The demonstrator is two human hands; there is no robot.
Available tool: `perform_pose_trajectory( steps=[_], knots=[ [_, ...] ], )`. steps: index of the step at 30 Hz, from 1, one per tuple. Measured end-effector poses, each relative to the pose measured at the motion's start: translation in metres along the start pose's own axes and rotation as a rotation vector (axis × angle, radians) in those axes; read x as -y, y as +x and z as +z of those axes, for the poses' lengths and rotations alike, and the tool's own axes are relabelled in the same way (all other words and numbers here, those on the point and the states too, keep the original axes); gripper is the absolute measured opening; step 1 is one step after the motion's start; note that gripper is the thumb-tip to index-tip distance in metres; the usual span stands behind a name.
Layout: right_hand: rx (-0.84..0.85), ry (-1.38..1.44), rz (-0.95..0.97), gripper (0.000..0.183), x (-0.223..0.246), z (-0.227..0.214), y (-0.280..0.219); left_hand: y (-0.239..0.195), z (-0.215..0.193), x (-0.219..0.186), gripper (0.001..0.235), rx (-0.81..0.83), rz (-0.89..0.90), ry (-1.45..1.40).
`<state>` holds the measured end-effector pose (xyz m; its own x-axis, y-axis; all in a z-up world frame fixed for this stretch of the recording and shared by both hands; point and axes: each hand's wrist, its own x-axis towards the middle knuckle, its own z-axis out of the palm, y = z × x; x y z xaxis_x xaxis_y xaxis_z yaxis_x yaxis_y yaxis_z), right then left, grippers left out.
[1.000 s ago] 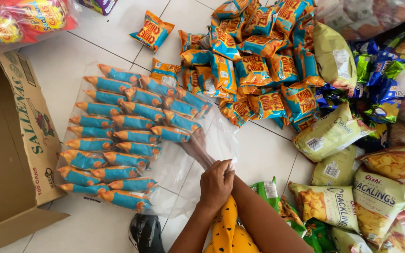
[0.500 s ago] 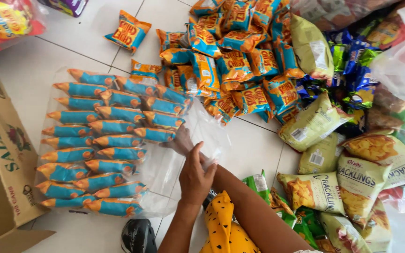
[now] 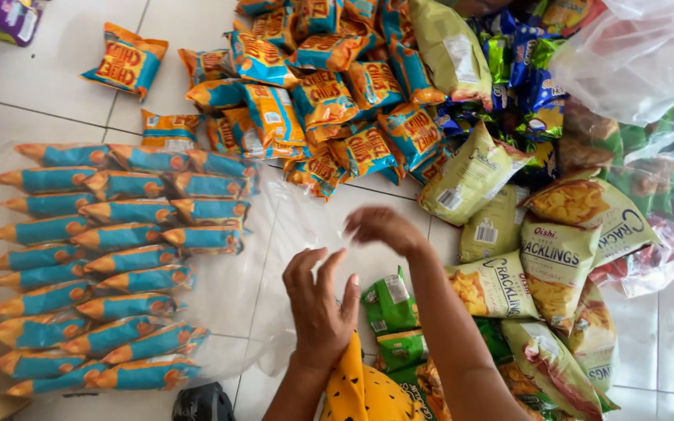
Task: Sorting and bagging various small snack packets from a pile on the floor.
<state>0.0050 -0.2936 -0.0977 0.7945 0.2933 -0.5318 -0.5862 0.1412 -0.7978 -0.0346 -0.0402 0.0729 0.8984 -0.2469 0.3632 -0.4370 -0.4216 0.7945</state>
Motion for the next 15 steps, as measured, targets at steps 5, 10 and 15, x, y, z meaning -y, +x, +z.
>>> perform_pose_trajectory(
  steps=[5, 10, 15],
  knots=[
    [-1.000, 0.357, 0.072, 0.067, -0.003, -0.062, 0.078, -0.010, 0.045, -0.008, 0.041, 0.157, -0.030, -0.268],
    [-0.868, 0.604, 0.063, 0.059, -0.030, -0.087, 0.122, -0.010, 0.071, 0.005, 0.053, 0.264, -0.108, -0.318],
    [-0.798, 0.340, -0.178, 0.040, -0.044, -0.082, 0.054, 0.017, 0.101, 0.033, 0.068, 0.202, -0.041, -0.246]
  ],
)
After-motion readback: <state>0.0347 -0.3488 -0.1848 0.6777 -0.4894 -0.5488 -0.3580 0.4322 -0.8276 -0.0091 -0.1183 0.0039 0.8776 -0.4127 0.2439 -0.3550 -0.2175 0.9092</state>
